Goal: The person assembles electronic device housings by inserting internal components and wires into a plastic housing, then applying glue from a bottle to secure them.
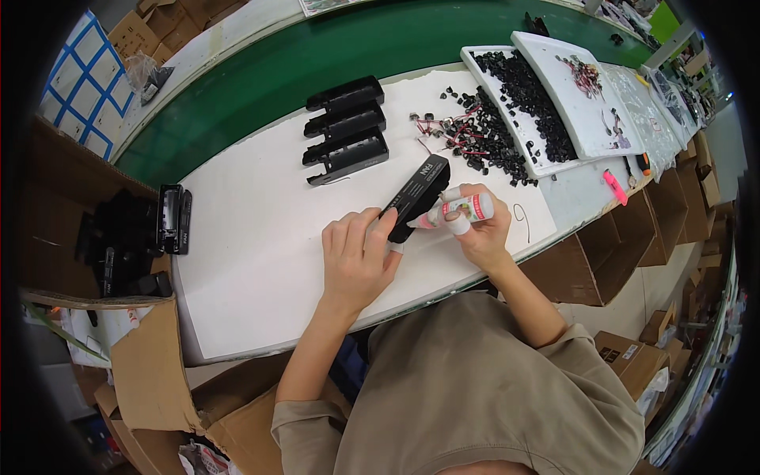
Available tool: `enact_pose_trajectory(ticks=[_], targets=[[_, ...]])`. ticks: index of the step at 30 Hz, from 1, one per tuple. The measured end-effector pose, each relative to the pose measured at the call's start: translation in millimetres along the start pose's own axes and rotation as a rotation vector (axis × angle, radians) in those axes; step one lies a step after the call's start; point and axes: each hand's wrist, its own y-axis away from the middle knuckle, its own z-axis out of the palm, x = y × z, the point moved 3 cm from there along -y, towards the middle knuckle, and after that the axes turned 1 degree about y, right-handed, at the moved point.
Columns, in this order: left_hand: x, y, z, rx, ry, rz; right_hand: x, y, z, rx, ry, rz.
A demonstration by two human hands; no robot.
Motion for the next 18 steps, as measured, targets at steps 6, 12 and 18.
enact_pose_trajectory(ticks=[6, 12, 18], targets=[[0, 1, 0, -0.004, -0.001, -0.001, -3, -2, 2, -0.003, -0.021, 0.017], [0, -1, 0, -0.002, 0.001, 0.001, 5, -1, -1, -0.036, 0.13, -0.002], [0, -1, 0, 0.013, -0.003, 0.01, -1, -4, 2, 0.002, 0.099, -0.004]])
